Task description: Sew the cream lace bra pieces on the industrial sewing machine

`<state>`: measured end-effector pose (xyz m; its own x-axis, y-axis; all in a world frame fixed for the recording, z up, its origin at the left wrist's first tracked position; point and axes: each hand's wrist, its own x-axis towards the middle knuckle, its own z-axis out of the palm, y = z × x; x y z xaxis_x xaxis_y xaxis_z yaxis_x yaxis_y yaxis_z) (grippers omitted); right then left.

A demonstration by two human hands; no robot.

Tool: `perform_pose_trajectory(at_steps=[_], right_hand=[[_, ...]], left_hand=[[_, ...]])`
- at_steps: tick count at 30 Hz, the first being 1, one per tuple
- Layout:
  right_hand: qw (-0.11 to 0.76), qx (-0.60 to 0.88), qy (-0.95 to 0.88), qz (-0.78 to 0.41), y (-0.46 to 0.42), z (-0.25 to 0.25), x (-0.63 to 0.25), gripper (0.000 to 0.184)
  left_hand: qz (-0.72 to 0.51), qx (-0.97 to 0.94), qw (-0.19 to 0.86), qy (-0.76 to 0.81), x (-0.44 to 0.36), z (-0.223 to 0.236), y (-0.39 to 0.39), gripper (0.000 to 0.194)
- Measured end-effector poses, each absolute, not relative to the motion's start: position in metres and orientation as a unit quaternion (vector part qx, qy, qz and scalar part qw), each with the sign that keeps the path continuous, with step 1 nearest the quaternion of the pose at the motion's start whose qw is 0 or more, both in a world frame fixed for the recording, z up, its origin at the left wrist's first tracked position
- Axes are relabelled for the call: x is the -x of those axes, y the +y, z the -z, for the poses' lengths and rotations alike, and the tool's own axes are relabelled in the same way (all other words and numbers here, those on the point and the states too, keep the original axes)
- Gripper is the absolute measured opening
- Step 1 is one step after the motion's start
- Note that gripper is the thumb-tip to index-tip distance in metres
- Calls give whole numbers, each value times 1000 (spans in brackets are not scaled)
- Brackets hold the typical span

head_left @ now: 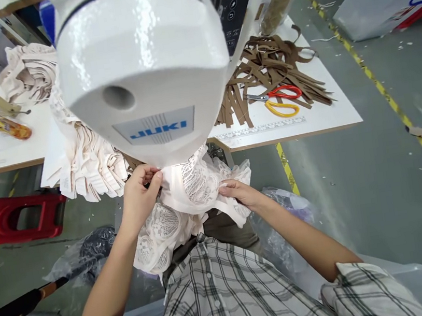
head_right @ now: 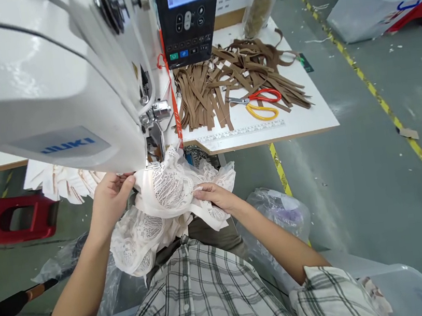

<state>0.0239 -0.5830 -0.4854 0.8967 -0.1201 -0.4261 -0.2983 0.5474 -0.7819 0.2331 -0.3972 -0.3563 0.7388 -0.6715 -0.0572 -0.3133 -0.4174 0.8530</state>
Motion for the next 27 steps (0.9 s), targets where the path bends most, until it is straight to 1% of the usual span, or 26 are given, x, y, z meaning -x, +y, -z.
perform_pose_trajectory(at_steps=[3,6,8,10,11,13,15,16,18,20,21,23,25,27], right_hand=[[853,463,238,-21,-586,472,-17,39],[842,483,240,1,-593,456,-10,39],[826,515,227,20,-597,440,-6,41],[801,574,171,26,-598,418,-3,42],[778,615,124,16,-597,404,-3,40],[715,699,4,-23,-591,376,-3,33],[650,749,-111,-67,-583,352,-5,29],[627,761,-146,-84,-579,342,-7,29],[593,784,-158,-97,-578,330,-12,29],[547,829,-96,-70,-582,327,-20,29],[519,851,-64,-42,-586,329,-25,29],[475,879,-35,11,-594,334,-37,28],[458,887,-31,46,-600,342,-51,26],[453,890,-11,59,-604,349,-65,27]], left_hand=[[172,-836,423,-303,-229,349,-390,25],[66,-846,397,-349,-214,337,-384,20],[-22,-821,381,-424,-194,328,-384,19],[-61,-752,378,-537,-170,318,-388,28],[-62,-703,373,-602,-158,313,-392,35],[-36,-619,327,-713,-138,304,-400,46],[36,-596,252,-762,-130,299,-406,52],[94,-616,209,-754,-131,298,-408,51],[216,-679,142,-688,-142,299,-407,41],[285,-729,126,-609,-160,305,-404,38],[294,-748,145,-577,-170,307,-402,40],[281,-775,219,-521,-188,312,-400,37],[249,-805,270,-466,-202,314,-402,35],[221,-833,281,-422,-213,315,-407,40]])
